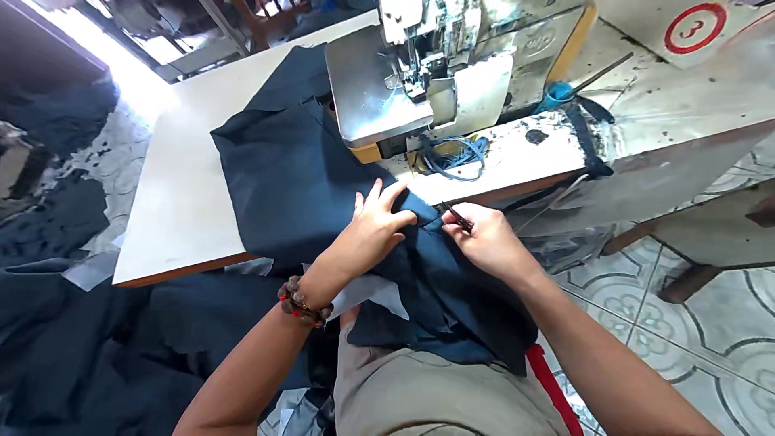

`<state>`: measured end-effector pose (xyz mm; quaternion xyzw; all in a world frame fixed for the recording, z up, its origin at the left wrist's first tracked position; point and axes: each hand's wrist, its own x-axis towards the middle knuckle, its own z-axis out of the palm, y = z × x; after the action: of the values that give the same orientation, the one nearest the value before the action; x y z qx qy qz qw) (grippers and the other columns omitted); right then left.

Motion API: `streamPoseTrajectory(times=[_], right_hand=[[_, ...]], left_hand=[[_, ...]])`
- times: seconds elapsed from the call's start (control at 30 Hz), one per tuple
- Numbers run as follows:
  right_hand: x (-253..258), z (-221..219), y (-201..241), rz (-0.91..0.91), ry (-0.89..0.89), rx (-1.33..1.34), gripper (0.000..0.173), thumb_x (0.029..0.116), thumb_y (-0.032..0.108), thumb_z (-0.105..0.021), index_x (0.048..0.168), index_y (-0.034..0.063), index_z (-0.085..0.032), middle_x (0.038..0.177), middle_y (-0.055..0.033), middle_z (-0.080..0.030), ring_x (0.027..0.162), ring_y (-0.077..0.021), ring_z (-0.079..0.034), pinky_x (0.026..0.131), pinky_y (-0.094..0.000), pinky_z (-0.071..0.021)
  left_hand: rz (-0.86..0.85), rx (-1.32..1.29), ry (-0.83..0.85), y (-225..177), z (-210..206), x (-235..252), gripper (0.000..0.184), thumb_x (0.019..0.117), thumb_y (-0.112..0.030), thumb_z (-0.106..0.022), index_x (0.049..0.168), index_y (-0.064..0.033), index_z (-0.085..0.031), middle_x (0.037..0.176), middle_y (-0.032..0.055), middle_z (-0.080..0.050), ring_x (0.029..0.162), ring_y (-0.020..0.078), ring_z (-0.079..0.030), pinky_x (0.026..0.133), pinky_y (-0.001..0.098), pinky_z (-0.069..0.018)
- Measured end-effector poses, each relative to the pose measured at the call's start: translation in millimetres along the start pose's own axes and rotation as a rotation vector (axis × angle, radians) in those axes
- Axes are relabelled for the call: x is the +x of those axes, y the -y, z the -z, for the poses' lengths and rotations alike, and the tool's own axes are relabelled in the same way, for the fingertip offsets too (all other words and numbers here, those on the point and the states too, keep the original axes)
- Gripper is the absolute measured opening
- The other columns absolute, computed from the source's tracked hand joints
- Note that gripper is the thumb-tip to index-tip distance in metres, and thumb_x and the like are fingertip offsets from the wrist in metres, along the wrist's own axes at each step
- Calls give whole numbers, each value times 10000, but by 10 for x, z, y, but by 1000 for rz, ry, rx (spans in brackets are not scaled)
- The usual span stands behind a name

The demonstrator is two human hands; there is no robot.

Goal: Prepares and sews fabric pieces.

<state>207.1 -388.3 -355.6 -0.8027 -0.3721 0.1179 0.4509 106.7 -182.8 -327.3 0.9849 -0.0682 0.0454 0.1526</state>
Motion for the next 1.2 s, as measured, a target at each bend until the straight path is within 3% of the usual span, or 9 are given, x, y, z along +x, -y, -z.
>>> streamPoseTrajectory(times=[0.23,0.37,0.5,0.63,0.7,0.77,0.83,0.9,1.2], right_hand=[[5,-65,8,-85,14,126,102,1045,108,-547,1093,21,-569,786,-65,-533,630,-130,-493,577,-306,-425],[-29,-111,-130,-122,92,286,320,952,187,-723,1247,97,-637,931,-56,-690,763,-122,-647,702,-341,-551],[-70,-126,-219,-150,64,333,121,927,150,-751,970,63,-679,664,5,-593,554,-46,-532,524,-227,-439],[-96,-99,-236,-237,79,445,124,911,112,-761,940,58,-653,598,15,-537,456,-27,-447,435,-191,-366],[-86,-53,-244,-288,132,554,124,901,70,-755,904,66,-631,585,18,-544,426,-24,-449,409,-173,-377],[-51,17,-245,-339,169,661,141,890,44,-746,866,80,-612,574,27,-549,414,-21,-447,403,-164,-382],[-18,34,-247,-356,149,721,167,881,45,-760,853,93,-602,575,37,-563,407,-15,-445,398,-163,-384],[-14,-10,-194,-268,122,661,180,861,53,-789,845,81,-612,569,37,-555,403,-14,-442,391,-165,-377],[-541,57,293,-4,91,360,79,888,77,-714,822,80,-671,589,89,-515,507,69,-444,478,-112,-367]], left_hand=[[19,34,-13,-81,-112,-2,94,902,-169,-758,967,-101,-758,1593,197,-411,1458,540,-330,1039,846,-248],[-46,-5,40,-90,-118,-67,85,895,-200,-761,966,-158,-779,1624,186,-369,1476,539,-297,1046,861,-214],[-60,11,77,-110,-101,-74,90,892,-223,-768,957,-161,-776,1644,201,-321,1480,547,-280,1034,858,-232],[-92,-4,44,-91,-100,-88,88,915,-227,-738,945,-150,-772,1652,198,-307,1495,537,-255,1046,852,-222],[-230,2,-58,-120,-112,-203,107,957,-185,-678,900,-131,-750,1549,170,-484,1476,484,-346,1066,835,-241],[-400,61,-132,-237,-109,-382,160,1003,-105,-589,925,-147,-722,1228,69,-712,1311,318,-588,1109,769,-275],[-473,128,-98,-334,-102,-542,177,1035,-86,-522,1004,-154,-682,885,18,-686,907,191,-699,1112,630,-390],[-462,189,-114,-409,21,-563,184,1025,-61,-522,1020,-143,-687,770,29,-652,693,177,-661,1057,529,-479],[-486,32,-205,-606,237,-407,212,1006,-33,-562,1035,-92,-763,929,45,-740,917,156,-717,1095,448,-478]])
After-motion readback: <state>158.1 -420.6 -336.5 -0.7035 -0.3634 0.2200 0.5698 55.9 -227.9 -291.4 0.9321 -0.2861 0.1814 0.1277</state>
